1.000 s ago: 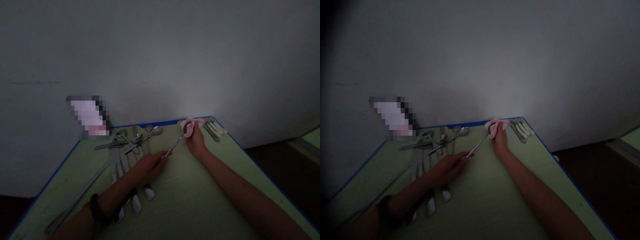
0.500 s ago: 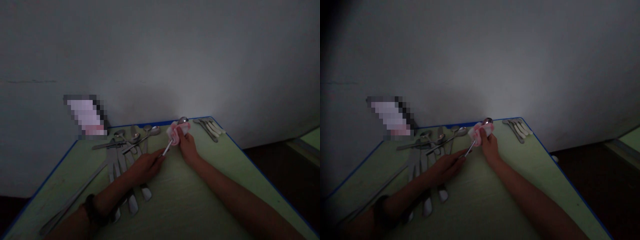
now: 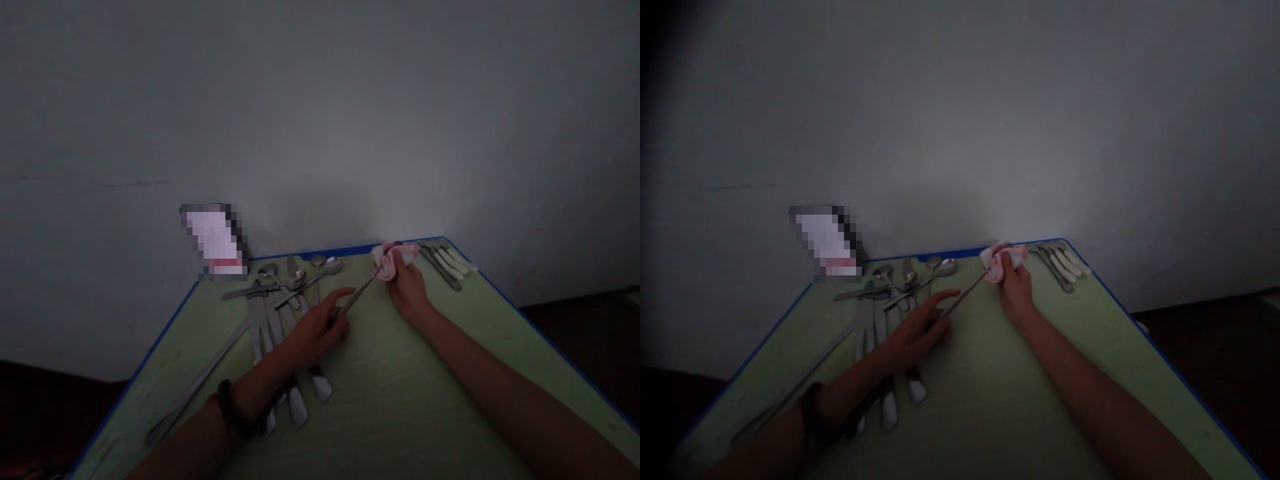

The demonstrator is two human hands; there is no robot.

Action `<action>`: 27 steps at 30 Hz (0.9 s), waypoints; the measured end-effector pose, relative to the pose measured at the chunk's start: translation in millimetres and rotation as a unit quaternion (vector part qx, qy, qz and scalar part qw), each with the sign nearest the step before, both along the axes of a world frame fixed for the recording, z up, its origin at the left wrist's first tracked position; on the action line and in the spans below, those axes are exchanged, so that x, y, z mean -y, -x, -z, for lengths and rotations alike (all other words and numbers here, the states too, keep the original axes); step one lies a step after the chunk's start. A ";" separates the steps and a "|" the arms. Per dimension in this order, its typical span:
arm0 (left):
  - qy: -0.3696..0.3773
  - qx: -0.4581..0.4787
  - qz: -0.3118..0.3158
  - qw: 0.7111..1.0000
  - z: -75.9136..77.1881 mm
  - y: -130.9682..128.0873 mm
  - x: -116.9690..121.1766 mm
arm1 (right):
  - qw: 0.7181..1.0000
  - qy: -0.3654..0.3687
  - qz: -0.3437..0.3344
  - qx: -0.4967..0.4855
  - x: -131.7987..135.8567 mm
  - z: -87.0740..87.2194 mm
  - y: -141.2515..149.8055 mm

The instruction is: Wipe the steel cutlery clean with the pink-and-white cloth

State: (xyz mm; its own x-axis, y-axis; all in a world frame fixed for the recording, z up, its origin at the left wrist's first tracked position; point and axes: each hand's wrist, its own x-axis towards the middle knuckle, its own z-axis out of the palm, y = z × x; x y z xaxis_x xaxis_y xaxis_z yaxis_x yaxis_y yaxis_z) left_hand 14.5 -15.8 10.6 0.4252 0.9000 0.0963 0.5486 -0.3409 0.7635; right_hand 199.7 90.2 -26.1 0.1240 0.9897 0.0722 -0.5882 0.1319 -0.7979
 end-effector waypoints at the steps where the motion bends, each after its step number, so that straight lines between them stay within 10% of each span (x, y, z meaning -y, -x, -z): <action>1: 0.006 0.019 -0.009 1.000 0.4 -0.7 -0.4 | 1.000 0.006 0.002 -0.025 -0.2 -2.6 -0.9; 15: 0.034 -0.004 -0.009 0.999 2.8 -0.8 -5.1 | 0.989 0.016 -0.101 0.110 22.4 1.3 14.0; 27: 0.022 -0.034 0.028 0.999 4.4 4.7 -5.7 | 0.992 0.071 -0.041 -0.101 10.8 -12.1 7.9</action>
State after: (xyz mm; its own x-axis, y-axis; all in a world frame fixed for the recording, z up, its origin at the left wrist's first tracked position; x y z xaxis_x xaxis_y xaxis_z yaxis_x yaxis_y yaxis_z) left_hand 9.8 -10.1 6.2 0.4783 0.8778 0.0265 0.5812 -0.3391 0.7398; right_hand 191.8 79.3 -14.0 0.0398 0.9955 -0.0864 -0.7417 -0.0285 -0.6701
